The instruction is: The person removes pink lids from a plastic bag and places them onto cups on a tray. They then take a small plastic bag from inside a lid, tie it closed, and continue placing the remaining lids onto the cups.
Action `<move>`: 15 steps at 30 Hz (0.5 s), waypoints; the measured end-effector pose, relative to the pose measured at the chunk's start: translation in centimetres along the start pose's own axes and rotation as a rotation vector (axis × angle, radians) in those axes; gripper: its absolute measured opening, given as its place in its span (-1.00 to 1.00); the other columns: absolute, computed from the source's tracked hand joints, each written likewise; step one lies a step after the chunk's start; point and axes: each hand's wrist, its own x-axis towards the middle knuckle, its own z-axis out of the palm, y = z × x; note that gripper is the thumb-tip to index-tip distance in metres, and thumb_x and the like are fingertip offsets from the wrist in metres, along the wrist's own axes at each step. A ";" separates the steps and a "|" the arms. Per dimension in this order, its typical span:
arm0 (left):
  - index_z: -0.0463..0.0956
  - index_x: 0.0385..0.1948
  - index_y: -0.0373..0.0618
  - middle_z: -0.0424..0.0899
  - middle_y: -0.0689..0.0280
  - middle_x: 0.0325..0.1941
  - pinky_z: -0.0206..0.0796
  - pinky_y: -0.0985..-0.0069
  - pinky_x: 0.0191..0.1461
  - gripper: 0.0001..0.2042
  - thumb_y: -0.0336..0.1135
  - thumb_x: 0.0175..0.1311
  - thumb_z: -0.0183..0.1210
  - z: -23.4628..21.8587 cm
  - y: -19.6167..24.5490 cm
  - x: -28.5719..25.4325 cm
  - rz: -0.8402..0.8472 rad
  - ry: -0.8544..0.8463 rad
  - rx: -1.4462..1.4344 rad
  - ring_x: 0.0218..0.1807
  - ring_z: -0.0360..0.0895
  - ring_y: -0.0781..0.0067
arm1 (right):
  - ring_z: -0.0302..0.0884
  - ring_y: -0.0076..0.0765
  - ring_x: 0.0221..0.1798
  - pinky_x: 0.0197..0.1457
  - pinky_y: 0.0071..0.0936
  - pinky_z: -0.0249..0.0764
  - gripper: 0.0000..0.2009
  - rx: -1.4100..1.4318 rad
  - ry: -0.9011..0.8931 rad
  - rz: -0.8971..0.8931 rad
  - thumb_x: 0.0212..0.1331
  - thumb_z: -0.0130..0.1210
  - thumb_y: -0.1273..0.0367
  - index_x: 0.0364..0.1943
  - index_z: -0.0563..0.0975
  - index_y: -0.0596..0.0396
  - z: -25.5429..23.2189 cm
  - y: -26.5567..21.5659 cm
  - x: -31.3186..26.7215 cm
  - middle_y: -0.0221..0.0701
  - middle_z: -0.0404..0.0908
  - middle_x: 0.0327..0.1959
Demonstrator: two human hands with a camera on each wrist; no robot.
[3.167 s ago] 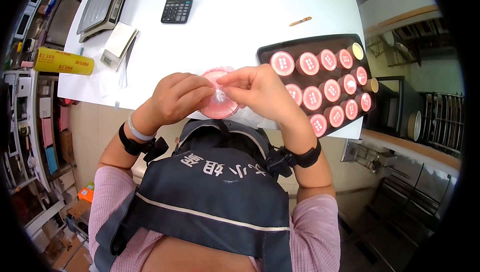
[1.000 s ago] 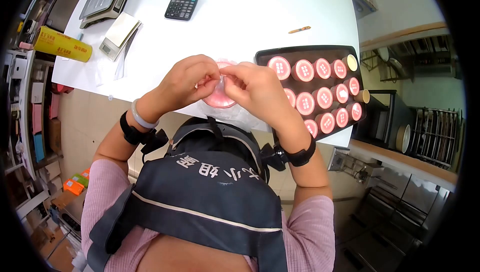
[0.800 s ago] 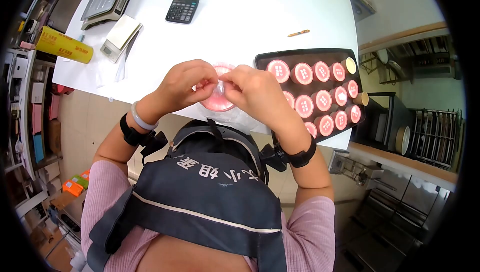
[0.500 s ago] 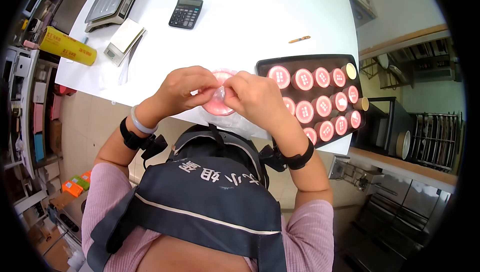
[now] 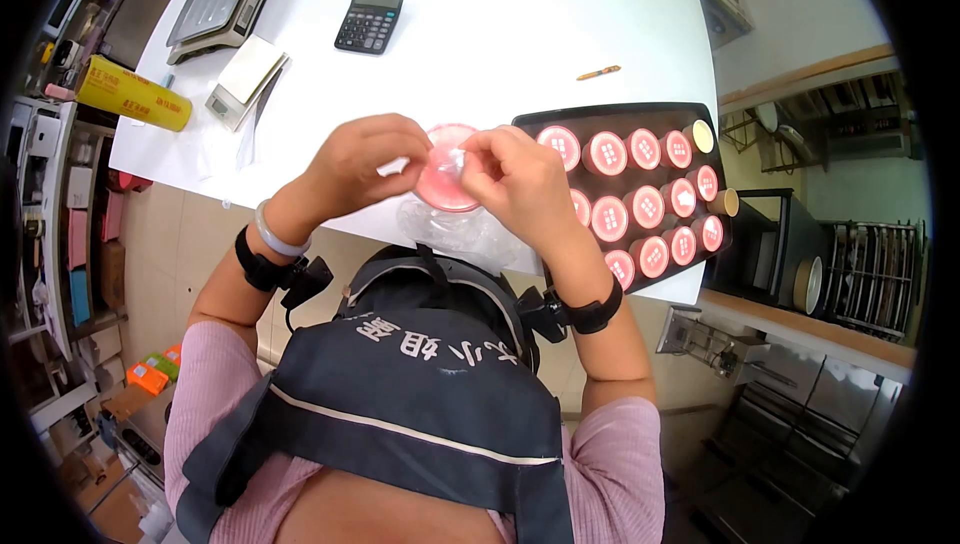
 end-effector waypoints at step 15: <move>0.52 -0.54 -0.21 0.51 0.29 -0.58 0.33 0.52 -0.50 -0.89 -0.45 -0.09 0.26 0.7 1.3 0.7 -0.249 0.073 0.157 -0.57 0.48 0.38 | 0.48 -0.38 -0.53 -0.52 -0.48 0.39 -0.83 -0.397 0.044 -0.393 -0.13 0.23 0.47 -0.39 0.53 0.04 1.2 -0.7 1.0 -0.44 0.49 -0.52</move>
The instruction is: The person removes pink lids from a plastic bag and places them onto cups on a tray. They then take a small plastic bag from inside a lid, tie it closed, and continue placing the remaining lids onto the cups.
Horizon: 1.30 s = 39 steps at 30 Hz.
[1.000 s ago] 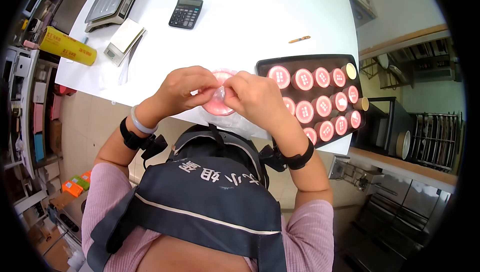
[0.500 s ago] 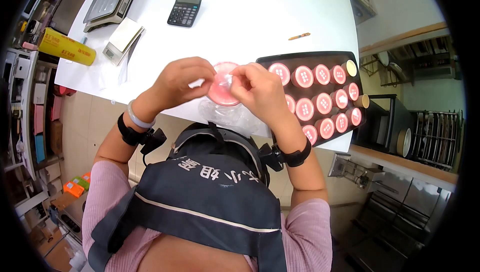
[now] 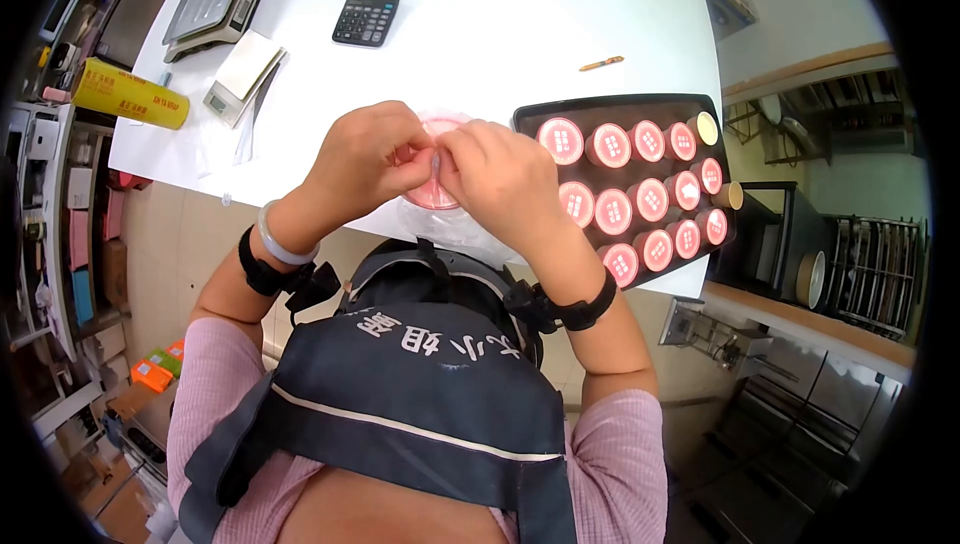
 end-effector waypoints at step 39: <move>0.64 -0.54 -0.24 0.47 0.36 -0.31 0.22 0.74 -0.41 -0.94 -0.46 -0.03 0.29 0.2 -1.9 1.1 -0.540 -0.196 -0.589 -0.40 0.38 0.66 | 0.41 -0.41 -0.64 -0.63 -0.49 0.31 -0.87 -0.025 0.077 -0.030 -0.18 0.21 0.51 -0.49 0.51 0.06 0.3 0.4 -0.1 -0.45 0.42 -0.63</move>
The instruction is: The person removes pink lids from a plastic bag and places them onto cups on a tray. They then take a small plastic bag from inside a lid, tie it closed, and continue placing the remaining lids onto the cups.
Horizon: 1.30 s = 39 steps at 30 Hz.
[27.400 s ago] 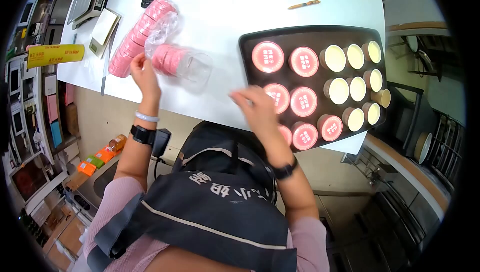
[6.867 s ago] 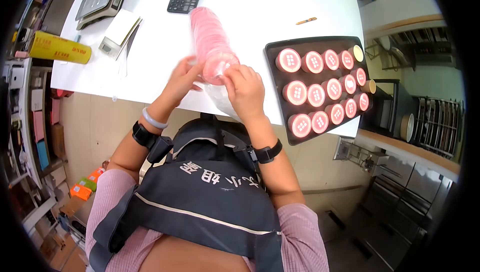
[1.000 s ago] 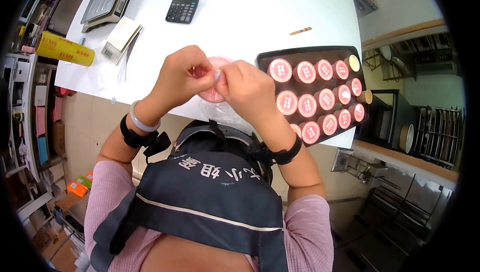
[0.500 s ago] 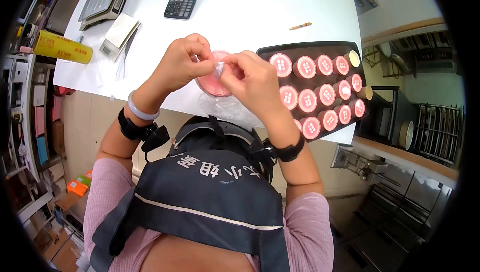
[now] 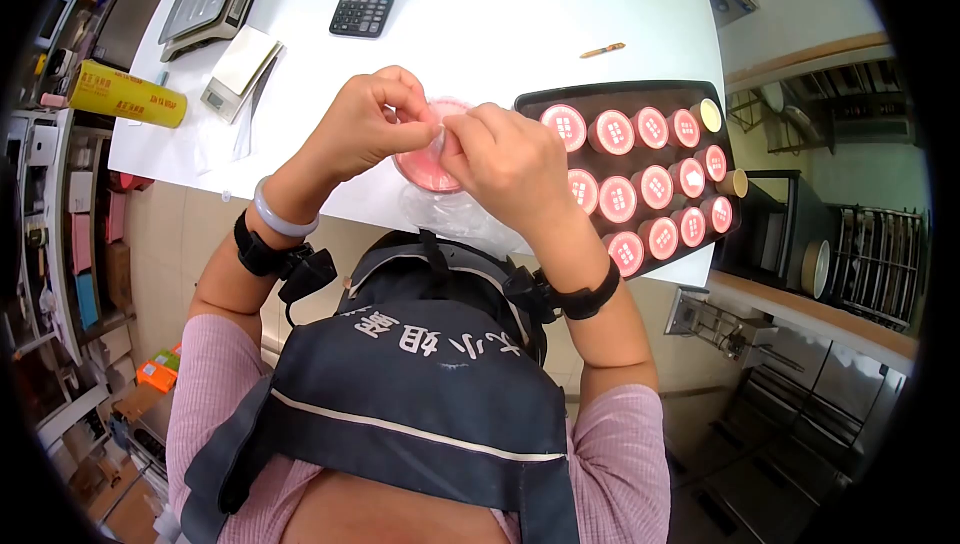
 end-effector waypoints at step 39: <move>0.60 -0.55 -0.17 0.40 0.42 -0.31 0.16 0.72 -0.32 -0.98 -0.50 -0.02 0.26 0.3 -0.2 -0.8 0.085 0.068 -0.083 -0.36 0.29 0.69 | 0.51 -0.38 -0.63 -0.54 -0.51 0.42 -0.91 0.341 -0.134 0.497 -0.13 0.23 0.48 -0.47 0.62 0.14 -1.2 -1.7 0.2 -0.37 0.55 -0.61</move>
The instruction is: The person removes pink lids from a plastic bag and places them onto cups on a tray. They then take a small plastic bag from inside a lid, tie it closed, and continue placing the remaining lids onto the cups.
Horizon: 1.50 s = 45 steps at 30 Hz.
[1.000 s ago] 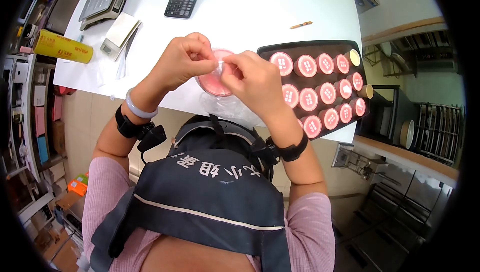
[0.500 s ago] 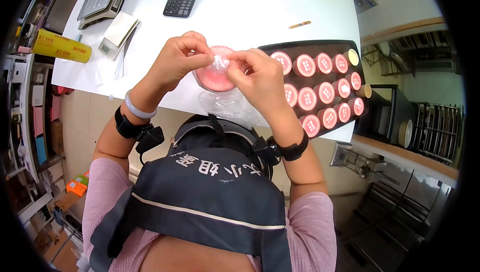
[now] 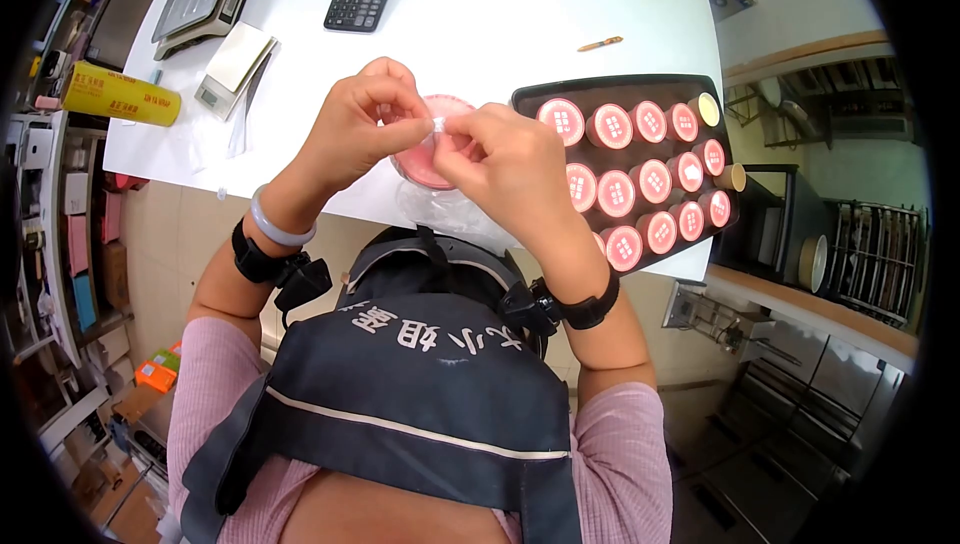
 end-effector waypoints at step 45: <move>0.59 -0.51 -0.24 0.53 0.33 -0.59 0.15 0.65 -0.54 -0.96 -0.52 0.00 0.26 1.0 1.7 -2.3 0.240 0.130 0.406 -0.62 0.32 0.62 | 0.52 -0.53 -0.46 -0.41 -0.59 0.42 -0.86 0.325 -0.088 0.311 0.12 0.15 0.45 -0.29 0.58 0.24 -0.2 1.0 -0.7 -0.34 0.59 -0.44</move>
